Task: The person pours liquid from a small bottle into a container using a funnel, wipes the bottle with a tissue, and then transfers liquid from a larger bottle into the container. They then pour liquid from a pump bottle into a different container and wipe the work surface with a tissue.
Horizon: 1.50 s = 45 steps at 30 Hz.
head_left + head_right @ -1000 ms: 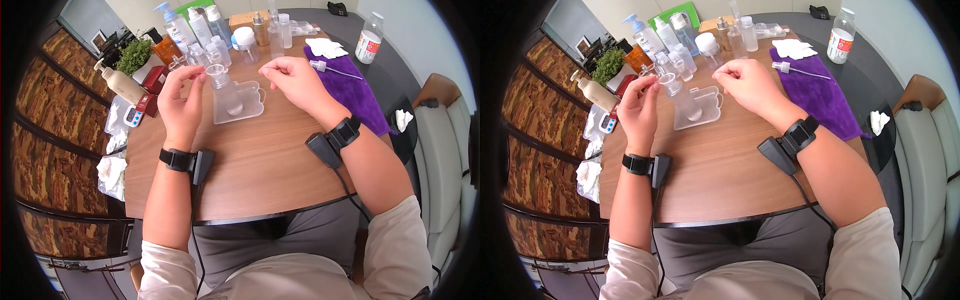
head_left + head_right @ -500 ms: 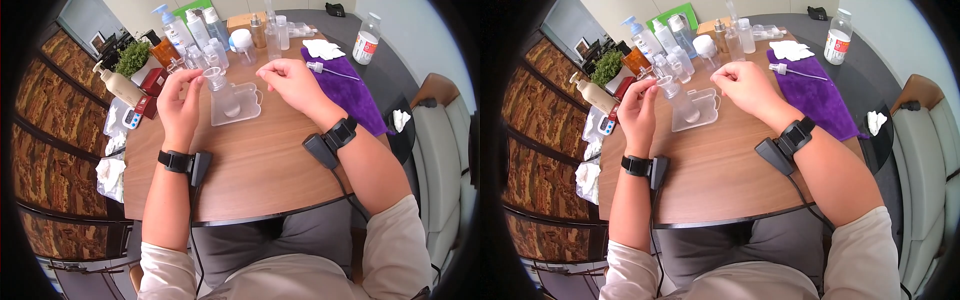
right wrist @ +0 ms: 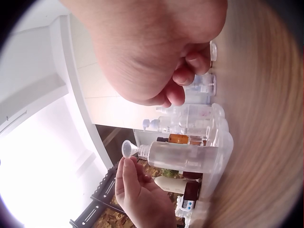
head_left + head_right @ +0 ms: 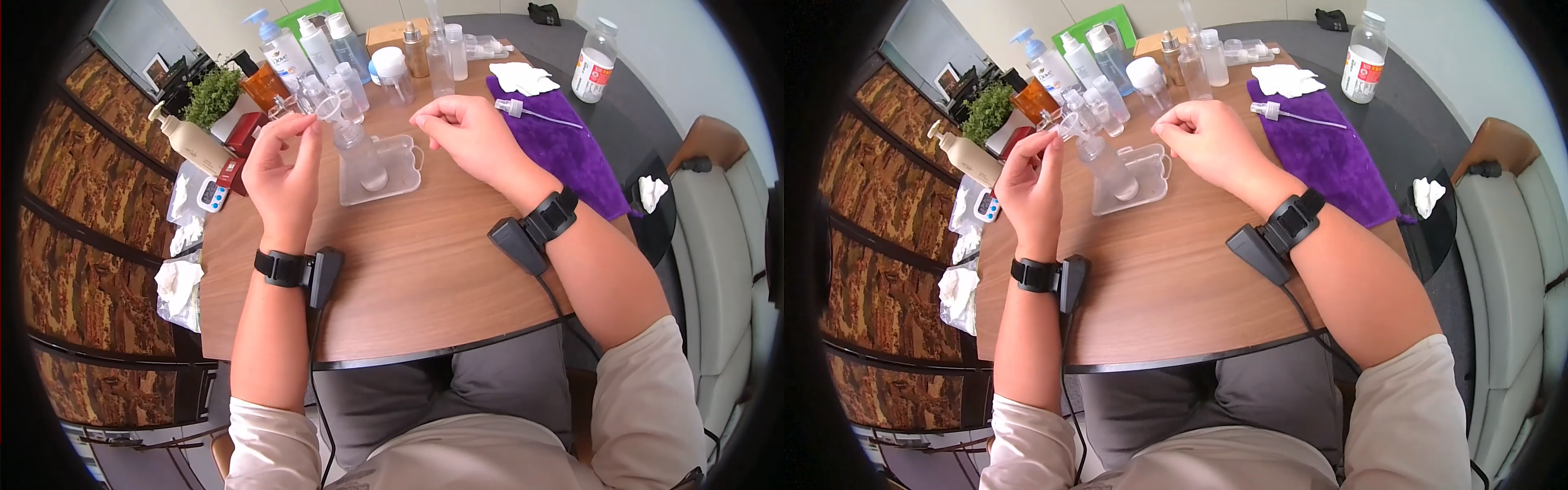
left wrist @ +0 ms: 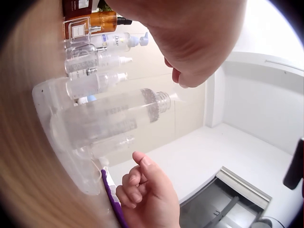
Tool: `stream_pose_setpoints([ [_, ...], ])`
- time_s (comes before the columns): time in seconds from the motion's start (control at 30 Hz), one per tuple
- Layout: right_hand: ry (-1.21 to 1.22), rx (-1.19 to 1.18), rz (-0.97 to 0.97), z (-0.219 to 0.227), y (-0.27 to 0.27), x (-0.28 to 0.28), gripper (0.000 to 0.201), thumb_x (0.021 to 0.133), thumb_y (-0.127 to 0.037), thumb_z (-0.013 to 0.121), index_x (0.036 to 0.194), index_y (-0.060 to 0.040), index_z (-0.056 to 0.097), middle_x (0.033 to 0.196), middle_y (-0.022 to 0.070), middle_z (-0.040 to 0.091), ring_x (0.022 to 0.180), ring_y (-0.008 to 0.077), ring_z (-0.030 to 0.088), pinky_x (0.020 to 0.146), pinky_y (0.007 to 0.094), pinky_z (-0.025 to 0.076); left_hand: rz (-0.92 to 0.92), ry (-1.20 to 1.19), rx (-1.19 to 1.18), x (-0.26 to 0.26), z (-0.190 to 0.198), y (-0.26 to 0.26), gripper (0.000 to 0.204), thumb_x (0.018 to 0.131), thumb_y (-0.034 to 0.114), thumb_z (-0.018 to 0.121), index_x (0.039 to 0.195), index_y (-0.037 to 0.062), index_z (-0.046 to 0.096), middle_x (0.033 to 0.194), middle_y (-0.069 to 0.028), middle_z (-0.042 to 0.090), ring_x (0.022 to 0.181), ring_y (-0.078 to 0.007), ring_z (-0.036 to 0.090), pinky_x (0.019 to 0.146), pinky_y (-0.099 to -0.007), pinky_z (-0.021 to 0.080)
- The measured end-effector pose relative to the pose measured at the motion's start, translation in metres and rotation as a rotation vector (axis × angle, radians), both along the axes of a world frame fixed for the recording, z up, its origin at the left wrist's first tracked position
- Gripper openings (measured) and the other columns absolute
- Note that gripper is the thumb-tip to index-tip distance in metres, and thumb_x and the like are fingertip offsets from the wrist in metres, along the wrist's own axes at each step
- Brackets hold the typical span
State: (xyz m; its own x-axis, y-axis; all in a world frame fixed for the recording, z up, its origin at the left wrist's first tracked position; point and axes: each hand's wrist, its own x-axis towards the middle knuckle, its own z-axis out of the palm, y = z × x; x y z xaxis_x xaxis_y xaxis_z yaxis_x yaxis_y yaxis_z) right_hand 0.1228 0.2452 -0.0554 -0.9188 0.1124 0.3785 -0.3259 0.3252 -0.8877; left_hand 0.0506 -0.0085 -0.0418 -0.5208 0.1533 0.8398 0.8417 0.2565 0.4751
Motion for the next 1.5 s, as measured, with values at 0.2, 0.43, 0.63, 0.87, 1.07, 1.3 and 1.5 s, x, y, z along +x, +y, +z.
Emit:
stream_pose_setpoints([
  [0.2,0.034,-0.003,0.005,-0.001,0.001,-0.001,0.024,0.1,-0.018,0.069,0.099,0.0046,0.077,0.074,0.0055,0.07,0.069,0.0106,0.066,0.064,0.0296,0.05,-0.063,-0.038,0.028,-0.002,-0.002,-0.002,0.009,0.098,-0.002,0.073,0.106,-0.0014,0.074,0.105,-0.0024,0.073,0.094,-0.0075,0.063,0.083,-0.0225,0.048],
  [0.43,0.027,-0.02,0.002,-0.001,0.0,-0.001,0.024,0.1,-0.018,0.069,0.099,0.0048,0.077,0.074,0.0051,0.069,0.07,0.0106,0.066,0.065,0.0298,0.05,-0.177,-0.231,0.137,-0.005,-0.006,-0.005,0.004,0.098,-0.001,0.072,0.102,0.0,0.072,0.107,-0.0034,0.073,0.092,-0.0069,0.064,0.082,-0.0234,0.05],
  [0.63,0.027,0.01,0.009,-0.001,0.0,-0.001,0.025,0.1,-0.019,0.07,0.1,0.0046,0.077,0.076,0.0054,0.07,0.071,0.0106,0.067,0.065,0.0297,0.051,-0.108,-0.274,0.148,-0.002,-0.004,-0.002,0.004,0.099,0.001,0.072,0.103,0.0014,0.072,0.104,-0.0027,0.074,0.092,-0.007,0.065,0.082,-0.0237,0.05],
  [0.87,0.004,-0.009,0.003,0.0,0.001,0.0,0.025,0.101,-0.019,0.069,0.1,0.004,0.077,0.078,0.0054,0.071,0.072,0.0103,0.067,0.066,0.0291,0.051,-0.248,-0.344,0.289,0.004,0.0,0.0,0.005,0.098,0.001,0.073,0.103,0.0016,0.072,0.105,-0.0033,0.074,0.094,-0.0087,0.066,0.085,-0.0246,0.052],
  [1.07,-0.008,-0.006,0.009,-0.001,0.002,-0.003,0.024,0.101,-0.019,0.069,0.102,0.0039,0.077,0.079,0.0048,0.071,0.072,0.0097,0.067,0.066,0.0288,0.051,-0.154,-0.238,0.136,-0.004,-0.005,-0.002,0.005,0.098,-0.002,0.072,0.102,-0.0001,0.071,0.105,-0.004,0.073,0.094,-0.0088,0.065,0.086,-0.0243,0.051],
  [1.3,0.005,-0.023,0.017,-0.001,0.002,0.0,0.024,0.101,-0.019,0.069,0.102,0.004,0.077,0.079,0.0046,0.071,0.073,0.0102,0.067,0.067,0.0287,0.052,-0.199,-0.222,0.139,-0.003,-0.011,0.0,0.007,0.091,-0.003,0.072,0.097,0.0007,0.072,0.103,-0.0042,0.074,0.094,-0.0096,0.064,0.086,-0.0258,0.048],
  [1.5,0.007,-0.01,0.016,0.001,0.002,-0.001,0.024,0.101,-0.019,0.069,0.102,0.0041,0.077,0.078,0.0046,0.071,0.074,0.0102,0.067,0.067,0.0286,0.052,-0.178,-0.184,0.1,0.001,-0.008,0.001,0.009,0.095,-0.008,0.069,0.099,-0.0007,0.07,0.106,-0.0051,0.071,0.095,-0.0098,0.063,0.086,-0.0252,0.05],
])
